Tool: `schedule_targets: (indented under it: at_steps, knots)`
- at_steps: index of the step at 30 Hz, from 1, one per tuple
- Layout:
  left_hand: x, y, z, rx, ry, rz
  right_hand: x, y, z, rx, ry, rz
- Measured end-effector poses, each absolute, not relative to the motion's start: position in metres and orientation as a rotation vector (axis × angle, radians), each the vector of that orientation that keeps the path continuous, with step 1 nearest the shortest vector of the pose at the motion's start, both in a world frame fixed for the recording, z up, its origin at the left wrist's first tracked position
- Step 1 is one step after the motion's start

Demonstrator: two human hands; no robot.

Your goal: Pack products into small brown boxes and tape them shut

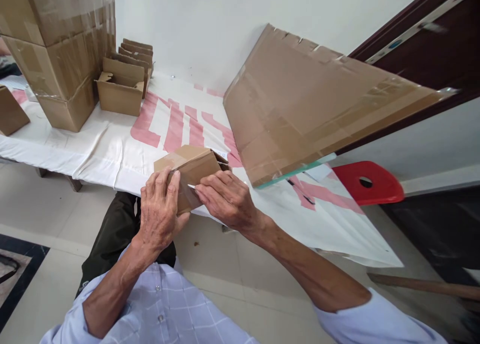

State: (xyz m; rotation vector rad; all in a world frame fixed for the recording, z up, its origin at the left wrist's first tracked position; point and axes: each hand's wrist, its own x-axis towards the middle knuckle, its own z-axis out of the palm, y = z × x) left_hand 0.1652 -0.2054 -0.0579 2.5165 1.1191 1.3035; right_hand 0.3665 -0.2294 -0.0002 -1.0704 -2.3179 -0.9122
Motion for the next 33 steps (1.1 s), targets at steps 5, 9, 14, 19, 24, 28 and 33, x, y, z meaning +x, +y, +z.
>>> schedule_targets:
  at_steps: [5,9,14,19,24,28,33]
  knots:
    - [0.165,-0.206,-0.057,2.502,1.104,1.297,0.368,-0.233,-0.006,-1.062,-2.277,-0.756]
    - [0.165,-0.204,-0.055,2.471,1.099,1.312,0.362,-0.242,0.000,-1.008,-2.229,-0.678]
    - [0.155,-0.185,-0.056,2.416,0.993,1.381,0.347,-0.258,0.025,-1.210,-1.923,-0.138]
    - [0.116,-0.143,-0.070,2.264,0.854,1.395,0.342,-0.254,0.041,-1.311,-1.371,0.682]
    - [0.064,-0.103,-0.099,2.039,1.054,1.202,0.341,-0.242,0.039,-1.268,-1.200,0.953]
    - [0.042,-0.089,-0.118,1.968,1.247,1.080,0.336,-0.236,0.037,-1.301,-1.252,0.936]
    - [0.048,-0.109,-0.099,2.032,1.450,1.303,0.328,-0.233,0.037,-1.354,-1.403,0.747]
